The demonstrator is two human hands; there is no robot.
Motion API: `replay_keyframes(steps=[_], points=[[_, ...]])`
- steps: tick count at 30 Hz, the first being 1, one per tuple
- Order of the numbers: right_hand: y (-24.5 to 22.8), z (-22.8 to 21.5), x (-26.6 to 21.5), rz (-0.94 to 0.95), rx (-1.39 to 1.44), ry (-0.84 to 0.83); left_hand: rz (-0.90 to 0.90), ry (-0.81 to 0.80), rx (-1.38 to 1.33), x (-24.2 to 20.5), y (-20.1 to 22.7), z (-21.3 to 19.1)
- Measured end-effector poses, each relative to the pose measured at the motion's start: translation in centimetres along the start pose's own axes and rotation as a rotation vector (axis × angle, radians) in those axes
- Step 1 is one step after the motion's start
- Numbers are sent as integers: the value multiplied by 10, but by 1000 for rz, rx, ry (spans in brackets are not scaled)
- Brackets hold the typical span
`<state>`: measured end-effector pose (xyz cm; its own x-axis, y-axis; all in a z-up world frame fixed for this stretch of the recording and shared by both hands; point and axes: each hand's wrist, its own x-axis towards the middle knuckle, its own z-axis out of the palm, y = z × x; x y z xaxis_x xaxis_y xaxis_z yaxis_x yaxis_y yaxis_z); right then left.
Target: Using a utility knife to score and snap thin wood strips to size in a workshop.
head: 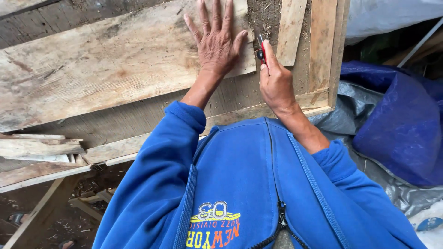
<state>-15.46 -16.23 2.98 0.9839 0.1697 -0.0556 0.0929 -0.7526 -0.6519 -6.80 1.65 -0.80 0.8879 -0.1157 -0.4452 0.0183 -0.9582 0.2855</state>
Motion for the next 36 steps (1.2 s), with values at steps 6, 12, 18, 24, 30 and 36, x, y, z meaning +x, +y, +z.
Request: replay_keyframes(steps=[6,12,18,24,30,36], points=[[5,3,1,39,-40,-30,45,38,5,-2,0,0],[-4,3,4,26,-46,-45,60,66,-51,-1,1,1],[0,5,8,2,-57,-8,58,-25,-14,1,0,3],[0,6,10,-14,-99,-46,110,212,-102,9,-5,33],[4,4,9,-14,-140,-57,155,416,-122,8,-6,38],[5,-3,14,-2,-169,-115,115,405,-104,11,-7,44]])
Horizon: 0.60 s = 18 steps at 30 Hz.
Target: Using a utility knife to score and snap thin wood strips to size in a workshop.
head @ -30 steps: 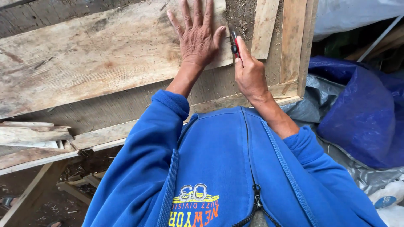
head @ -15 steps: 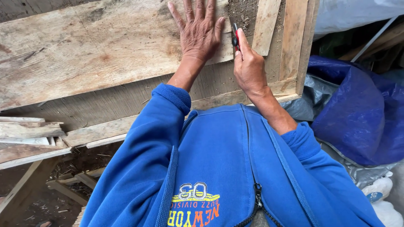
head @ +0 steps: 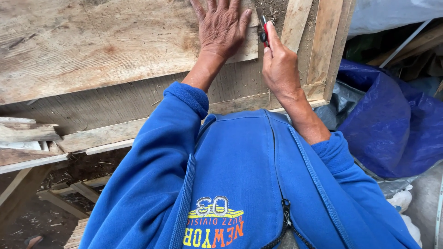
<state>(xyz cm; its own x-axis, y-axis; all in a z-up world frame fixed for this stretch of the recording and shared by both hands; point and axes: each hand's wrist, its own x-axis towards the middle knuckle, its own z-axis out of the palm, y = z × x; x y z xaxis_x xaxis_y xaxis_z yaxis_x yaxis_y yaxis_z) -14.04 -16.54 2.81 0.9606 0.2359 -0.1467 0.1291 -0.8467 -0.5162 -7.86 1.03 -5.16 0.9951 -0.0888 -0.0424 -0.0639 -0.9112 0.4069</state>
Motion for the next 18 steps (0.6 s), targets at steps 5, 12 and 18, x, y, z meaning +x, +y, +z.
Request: replay_keyframes(steps=[5,12,18], points=[[1,-5,-2,-19,60,91,8,-27,16,0,0,0],[0,5,-3,-18,125,71,8,-4,20,1,0,0],[3,8,-4,-27,96,87,15,4,0,1,2,-3]])
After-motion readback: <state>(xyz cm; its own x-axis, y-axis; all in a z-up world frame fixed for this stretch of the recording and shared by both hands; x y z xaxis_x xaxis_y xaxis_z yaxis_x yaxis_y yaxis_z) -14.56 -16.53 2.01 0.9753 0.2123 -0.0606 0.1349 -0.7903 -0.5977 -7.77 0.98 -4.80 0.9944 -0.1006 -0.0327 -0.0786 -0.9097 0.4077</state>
